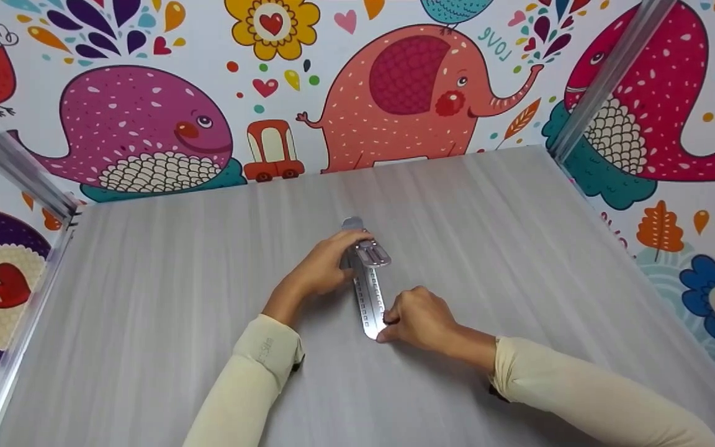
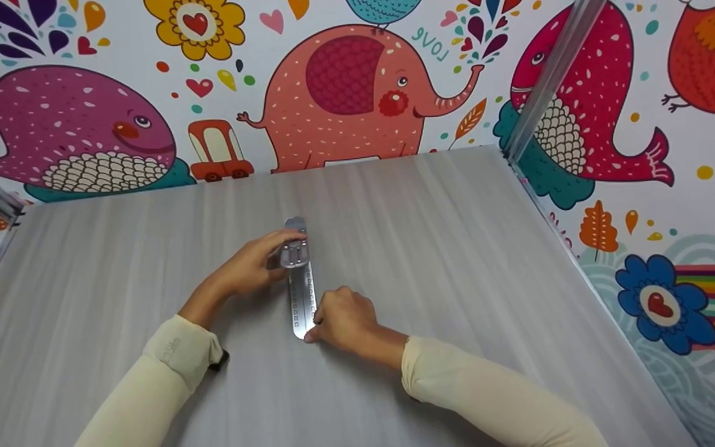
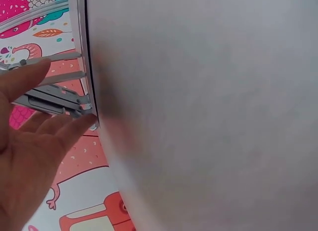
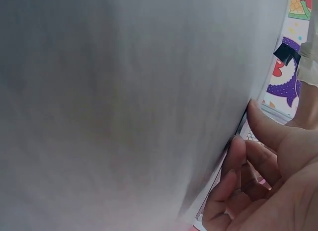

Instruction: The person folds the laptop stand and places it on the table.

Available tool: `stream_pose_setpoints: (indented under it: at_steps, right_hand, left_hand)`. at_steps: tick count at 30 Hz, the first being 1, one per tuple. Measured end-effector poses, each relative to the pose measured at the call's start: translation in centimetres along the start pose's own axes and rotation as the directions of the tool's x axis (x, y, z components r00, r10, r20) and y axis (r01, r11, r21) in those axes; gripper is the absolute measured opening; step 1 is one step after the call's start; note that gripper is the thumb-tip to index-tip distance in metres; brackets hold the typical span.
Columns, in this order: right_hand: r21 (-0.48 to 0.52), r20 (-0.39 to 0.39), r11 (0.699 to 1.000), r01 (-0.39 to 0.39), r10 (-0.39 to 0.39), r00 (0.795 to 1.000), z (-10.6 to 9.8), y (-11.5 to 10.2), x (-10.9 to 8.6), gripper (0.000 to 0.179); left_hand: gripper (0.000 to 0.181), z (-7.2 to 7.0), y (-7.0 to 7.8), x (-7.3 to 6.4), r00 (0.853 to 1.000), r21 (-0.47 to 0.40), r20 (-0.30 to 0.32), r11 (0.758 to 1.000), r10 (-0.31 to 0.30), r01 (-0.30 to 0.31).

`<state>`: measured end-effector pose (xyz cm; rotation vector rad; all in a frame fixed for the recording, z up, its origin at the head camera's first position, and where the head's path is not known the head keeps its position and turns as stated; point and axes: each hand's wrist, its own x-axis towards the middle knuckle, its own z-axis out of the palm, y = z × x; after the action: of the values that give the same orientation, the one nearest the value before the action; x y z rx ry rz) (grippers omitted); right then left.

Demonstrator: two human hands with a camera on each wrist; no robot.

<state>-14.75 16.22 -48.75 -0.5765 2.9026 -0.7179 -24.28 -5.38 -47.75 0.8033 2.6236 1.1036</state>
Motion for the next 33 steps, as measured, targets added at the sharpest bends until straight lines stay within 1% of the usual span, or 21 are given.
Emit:
stream_pose_setpoints:
  at_steps: [2,4,6,7,8,10,12,13,15,17,20,22,25,29,33]
  right_hand:
    - [0.034,0.05,0.998,0.049,-0.051,0.997,-0.4,0.3,0.3,0.027]
    - [0.09,0.121,0.991,0.102,-0.113,0.986,-1.1,0.8,0.8,0.027]
    - [0.16,0.168,0.978,0.132,-0.159,0.973,-1.9,1.4,1.5,0.026]
    - [0.192,0.169,0.972,0.139,-0.172,0.97,-2.3,1.7,1.9,0.026]
    - [0.226,0.161,0.965,0.135,-0.174,0.972,-2.6,2.0,2.3,0.025]
    - [0.279,0.104,0.954,0.111,-0.145,0.984,-3.0,2.6,3.3,0.027]
    - [0.311,0.014,0.946,0.093,-0.103,0.995,-3.1,3.1,4.4,0.03]
    - [0.321,-0.029,0.943,0.087,-0.082,0.996,-3.1,3.3,5.0,0.033]
    - [0.318,-0.097,0.944,0.087,-0.059,0.994,-2.9,3.5,5.9,0.033]
    - [0.284,-0.158,0.952,0.113,-0.07,0.985,-2.6,3.4,6.8,0.029]
    - [0.23,-0.213,0.961,0.154,-0.105,0.971,-2.2,3.0,7.7,0.024]
    - [0.2,-0.234,0.966,0.162,-0.113,0.966,-2.0,2.7,8.1,0.028]
    - [0.187,-0.243,0.972,0.142,-0.094,0.966,-1.7,2.3,8.5,0.033]
    - [0.196,-0.236,0.975,0.104,-0.055,0.97,-1.6,2.1,8.7,0.027]
    - [0.228,-0.23,0.97,0.08,-0.026,0.973,-1.6,1.9,8.8,0.021]
  left_hand:
    - [0.074,-0.1,0.1,-0.2,1.0,-0.003,0.0,1.0,-0.023,0.023]
    - [0.077,0.0,0.4,-0.4,0.998,0.009,-0.007,0.998,-0.055,0.055]
    - [0.079,0.2,0.7,-0.8,0.995,0.028,-0.032,0.995,-0.095,0.096]
    - [0.079,0.3,0.8,-1.0,0.992,0.04,-0.052,0.992,-0.114,0.116]
    - [0.08,0.5,1.0,-1.2,0.988,0.045,-0.076,0.99,-0.131,0.135]
    - [0.076,0.8,1.4,-1.5,0.977,0.055,-0.129,0.983,-0.17,0.178]
    - [0.06,1.0,1.6,-1.7,0.968,0.067,-0.163,0.977,-0.191,0.204]
    - [0.05,1.1,1.7,-1.8,0.966,0.075,-0.172,0.975,-0.194,0.209]
    - [0.032,1.2,1.7,-1.8,0.966,0.098,-0.176,0.973,-0.188,0.207]
    - [0.019,1.3,1.6,-1.6,0.971,0.114,-0.17,0.975,-0.168,0.188]
    - [0.014,1.3,1.3,-1.3,0.974,0.118,-0.179,0.98,-0.14,0.163]
    - [0.013,1.3,1.2,-1.1,0.973,0.119,-0.195,0.981,-0.127,0.152]
    - [0.013,1.2,1.1,-0.9,0.968,0.124,-0.215,0.979,-0.131,0.16]
    - [0.014,1.2,1.0,-0.6,0.964,0.119,-0.222,0.978,-0.145,0.174]
    - [0.015,1.2,1.1,-0.6,0.961,0.107,-0.228,0.977,-0.156,0.184]
